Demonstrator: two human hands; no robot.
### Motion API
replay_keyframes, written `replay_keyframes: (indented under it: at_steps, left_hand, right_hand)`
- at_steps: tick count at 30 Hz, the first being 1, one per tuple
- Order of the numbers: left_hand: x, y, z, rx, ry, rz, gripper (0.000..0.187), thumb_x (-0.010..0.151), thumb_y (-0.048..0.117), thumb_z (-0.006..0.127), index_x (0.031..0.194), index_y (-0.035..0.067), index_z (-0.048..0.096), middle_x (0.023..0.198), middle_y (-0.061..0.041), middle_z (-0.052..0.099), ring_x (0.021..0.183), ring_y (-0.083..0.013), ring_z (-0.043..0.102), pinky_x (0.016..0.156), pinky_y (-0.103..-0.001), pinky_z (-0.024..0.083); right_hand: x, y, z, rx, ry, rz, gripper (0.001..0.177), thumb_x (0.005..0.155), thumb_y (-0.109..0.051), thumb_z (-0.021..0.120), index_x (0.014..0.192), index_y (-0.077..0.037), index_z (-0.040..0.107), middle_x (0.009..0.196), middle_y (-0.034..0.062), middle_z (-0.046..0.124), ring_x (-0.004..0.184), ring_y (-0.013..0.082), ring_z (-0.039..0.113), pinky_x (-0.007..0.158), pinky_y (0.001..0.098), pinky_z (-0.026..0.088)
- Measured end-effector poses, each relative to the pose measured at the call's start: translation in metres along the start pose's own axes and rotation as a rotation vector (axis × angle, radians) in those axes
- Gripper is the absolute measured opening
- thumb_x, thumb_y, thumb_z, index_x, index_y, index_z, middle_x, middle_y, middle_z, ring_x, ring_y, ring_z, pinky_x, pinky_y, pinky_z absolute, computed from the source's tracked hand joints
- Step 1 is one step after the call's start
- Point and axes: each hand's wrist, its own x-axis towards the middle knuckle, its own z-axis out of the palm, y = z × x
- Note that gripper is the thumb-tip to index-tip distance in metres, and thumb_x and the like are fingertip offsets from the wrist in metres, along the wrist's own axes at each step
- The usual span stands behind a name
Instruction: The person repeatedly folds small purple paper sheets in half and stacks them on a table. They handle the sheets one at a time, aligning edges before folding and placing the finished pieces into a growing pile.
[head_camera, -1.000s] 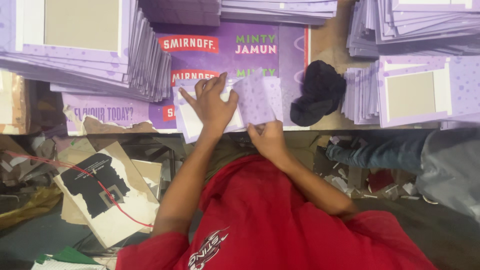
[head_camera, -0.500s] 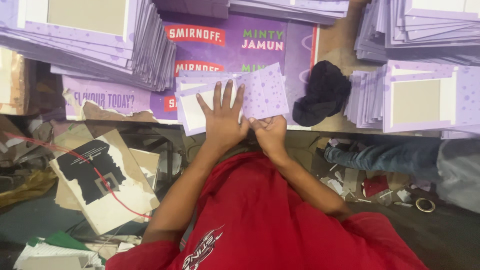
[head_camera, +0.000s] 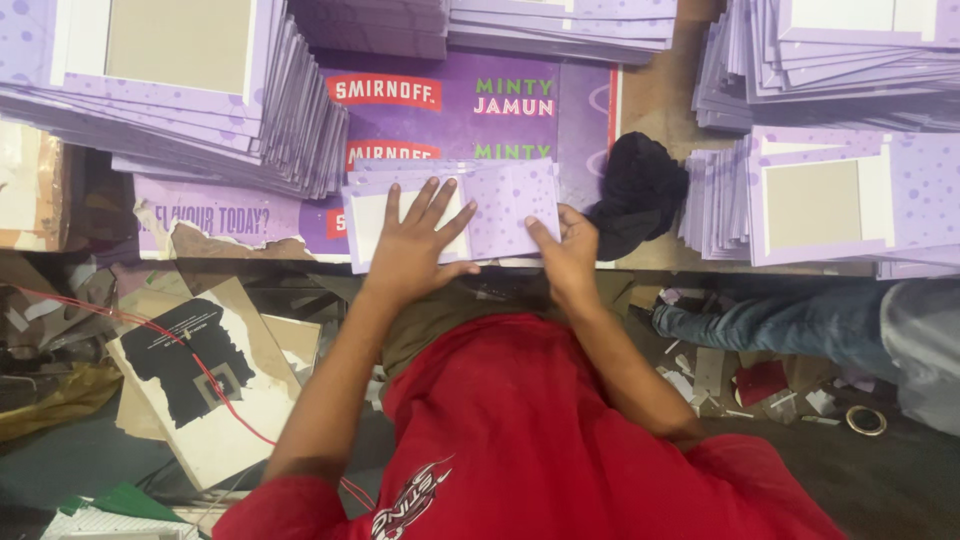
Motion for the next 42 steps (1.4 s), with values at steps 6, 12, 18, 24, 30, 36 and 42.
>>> replay_keyframes:
  at_steps: [6, 12, 18, 24, 30, 36, 42]
  left_hand:
    - [0.005, -0.02, -0.004, 0.025, -0.018, 0.066, 0.063, 0.1, 0.055, 0.057, 0.156, 0.028, 0.049, 0.165, -0.011, 0.04, 0.155, -0.0329, 0.031, 0.124, -0.066, 0.013]
    - [0.013, -0.019, 0.0, 0.086, -0.01, -0.115, 0.1, 0.081, 0.075, 0.058, 0.159, 0.015, 0.037, 0.163, -0.021, 0.031, 0.152, -0.0423, 0.021, 0.115, -0.072, 0.002]
    - [0.013, -0.019, 0.002, 0.102, -0.07, -0.268, 0.12, 0.072, 0.082, 0.063, 0.159, 0.005, 0.032, 0.161, -0.024, 0.032, 0.152, -0.0452, 0.02, 0.113, -0.079, -0.005]
    - [0.013, -0.026, 0.006, 0.064, -0.017, -0.146, 0.111, 0.07, 0.059, 0.069, 0.155, -0.003, 0.033, 0.159, -0.024, 0.036, 0.151, -0.0407, 0.025, 0.115, -0.077, -0.002]
    - [0.004, -0.033, 0.014, 0.038, 0.033, -0.164, 0.1, 0.078, 0.049, 0.065, 0.156, -0.005, 0.033, 0.158, -0.021, 0.039, 0.151, -0.0365, 0.029, 0.119, -0.074, -0.001]
    - [0.008, -0.031, 0.017, 0.096, 0.028, -0.166, 0.114, 0.085, 0.075, 0.06, 0.156, -0.009, 0.03, 0.16, -0.025, 0.034, 0.152, -0.0387, 0.025, 0.117, -0.075, -0.003]
    - [0.021, -0.023, 0.001, 0.078, -0.08, -0.25, 0.135, 0.061, 0.085, 0.07, 0.151, -0.009, 0.032, 0.158, -0.026, 0.032, 0.152, -0.0411, 0.019, 0.111, -0.078, -0.006]
  right_hand:
    - [0.02, -0.02, -0.052, -0.701, 0.39, -0.456, 0.019, 0.103, -0.012, 0.076, 0.122, -0.007, 0.073, 0.104, 0.0084, 0.078, 0.087, 0.0209, 0.074, 0.081, 0.032, 0.059]
    - [0.049, -0.027, -0.096, -1.611, 0.396, -0.442, 0.092, 0.082, -0.044, 0.086, 0.152, -0.005, 0.042, 0.144, 0.0292, 0.049, 0.11, 0.0488, 0.056, 0.088, 0.0536, 0.047]
    - [0.024, -0.076, -0.073, -1.136, 0.302, -0.284, 0.049, 0.097, -0.019, 0.064, 0.142, -0.001, 0.056, 0.126, 0.0251, 0.063, 0.116, 0.0419, 0.062, 0.104, 0.0462, 0.049]
    - [-0.021, -0.061, 0.068, -1.112, -0.355, -0.584, 0.059, 0.078, -0.024, 0.072, 0.13, 0.001, 0.059, 0.103, 0.0194, 0.06, 0.102, 0.0391, 0.055, 0.091, 0.0515, 0.043]
    - [-0.005, -0.03, 0.09, -1.349, -0.159, -0.657, 0.06, 0.078, -0.032, 0.075, 0.131, -0.007, 0.06, 0.107, 0.0157, 0.055, 0.1, 0.0356, 0.05, 0.082, 0.0547, 0.035]
    - [0.053, -0.015, 0.04, -1.473, 0.322, -0.364, 0.059, 0.091, -0.04, 0.067, 0.135, -0.003, 0.056, 0.124, 0.0231, 0.058, 0.116, 0.0399, 0.052, 0.094, 0.0601, 0.035]
    - [0.095, -0.004, -0.071, -1.268, 0.527, -0.43, 0.051, 0.103, -0.035, 0.062, 0.136, 0.003, 0.054, 0.125, 0.027, 0.06, 0.118, 0.0464, 0.056, 0.1, 0.0567, 0.043]
